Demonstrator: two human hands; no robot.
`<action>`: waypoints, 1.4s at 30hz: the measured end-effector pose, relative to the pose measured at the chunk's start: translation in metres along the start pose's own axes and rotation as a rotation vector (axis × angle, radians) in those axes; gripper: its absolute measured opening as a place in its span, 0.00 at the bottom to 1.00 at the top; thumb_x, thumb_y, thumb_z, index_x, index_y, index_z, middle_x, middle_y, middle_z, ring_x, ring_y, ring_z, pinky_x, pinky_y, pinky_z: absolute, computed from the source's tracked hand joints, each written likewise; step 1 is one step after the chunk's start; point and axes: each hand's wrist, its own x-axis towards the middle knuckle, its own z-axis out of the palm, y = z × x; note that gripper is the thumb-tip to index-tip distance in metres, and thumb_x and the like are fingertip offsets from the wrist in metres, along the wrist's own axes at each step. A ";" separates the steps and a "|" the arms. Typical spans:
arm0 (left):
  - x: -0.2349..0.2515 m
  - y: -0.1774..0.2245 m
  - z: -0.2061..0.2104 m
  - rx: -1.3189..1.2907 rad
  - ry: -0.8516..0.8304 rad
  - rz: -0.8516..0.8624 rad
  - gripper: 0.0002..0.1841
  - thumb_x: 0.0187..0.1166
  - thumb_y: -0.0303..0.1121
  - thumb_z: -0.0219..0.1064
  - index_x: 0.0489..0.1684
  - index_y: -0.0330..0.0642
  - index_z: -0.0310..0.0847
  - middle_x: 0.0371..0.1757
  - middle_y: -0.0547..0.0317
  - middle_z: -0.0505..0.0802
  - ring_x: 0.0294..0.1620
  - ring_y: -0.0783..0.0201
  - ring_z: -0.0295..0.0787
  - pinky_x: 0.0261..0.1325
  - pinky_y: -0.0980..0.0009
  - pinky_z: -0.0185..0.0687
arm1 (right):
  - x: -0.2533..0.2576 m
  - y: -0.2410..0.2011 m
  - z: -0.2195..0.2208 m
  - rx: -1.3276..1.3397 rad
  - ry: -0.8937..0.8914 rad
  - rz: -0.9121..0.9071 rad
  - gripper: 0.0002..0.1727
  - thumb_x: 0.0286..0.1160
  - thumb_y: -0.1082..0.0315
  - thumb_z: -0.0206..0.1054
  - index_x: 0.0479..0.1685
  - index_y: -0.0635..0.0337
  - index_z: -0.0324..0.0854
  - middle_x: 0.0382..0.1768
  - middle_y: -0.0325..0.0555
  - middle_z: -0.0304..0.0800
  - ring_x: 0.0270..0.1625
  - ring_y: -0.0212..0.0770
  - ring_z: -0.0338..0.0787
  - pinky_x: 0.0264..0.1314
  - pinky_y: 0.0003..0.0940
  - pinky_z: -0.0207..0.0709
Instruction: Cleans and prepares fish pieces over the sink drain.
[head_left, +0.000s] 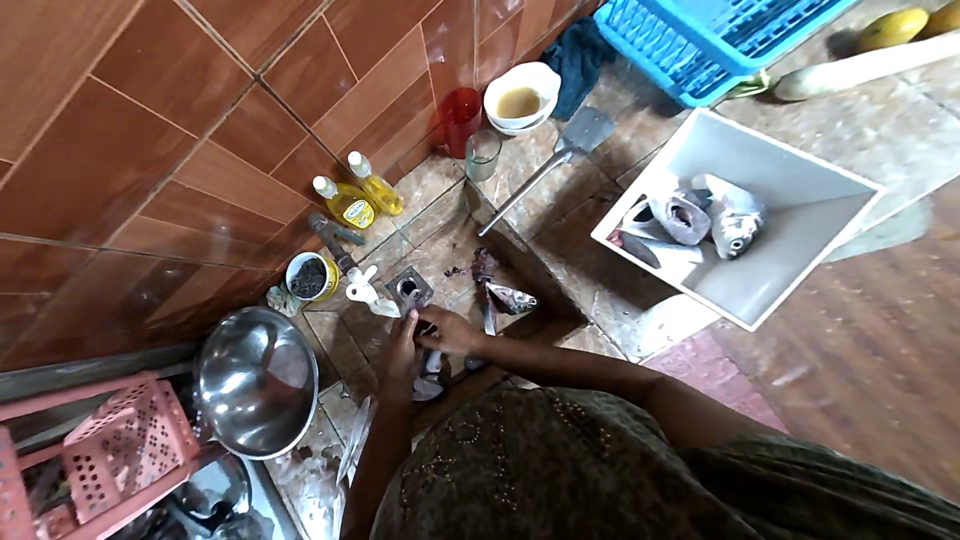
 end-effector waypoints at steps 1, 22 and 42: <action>0.004 -0.003 -0.002 -0.079 0.010 -0.015 0.20 0.92 0.40 0.54 0.73 0.35 0.71 0.54 0.47 0.90 0.53 0.58 0.89 0.58 0.60 0.87 | -0.003 -0.002 -0.001 0.009 -0.035 -0.019 0.24 0.78 0.62 0.69 0.69 0.66 0.82 0.67 0.61 0.86 0.68 0.50 0.88 0.76 0.45 0.78; -0.004 0.026 -0.010 0.022 0.065 0.129 0.13 0.87 0.28 0.61 0.62 0.29 0.76 0.43 0.50 0.90 0.38 0.63 0.89 0.46 0.67 0.89 | 0.029 0.000 -0.031 0.364 0.105 0.109 0.15 0.80 0.72 0.67 0.62 0.66 0.78 0.51 0.55 0.89 0.45 0.43 0.92 0.53 0.42 0.89; 0.001 0.030 -0.013 0.169 0.043 0.129 0.16 0.82 0.26 0.66 0.65 0.29 0.76 0.50 0.48 0.89 0.42 0.62 0.88 0.48 0.66 0.88 | 0.035 0.001 -0.026 0.291 0.062 0.130 0.12 0.81 0.67 0.68 0.54 0.66 0.84 0.44 0.52 0.91 0.38 0.39 0.91 0.47 0.37 0.88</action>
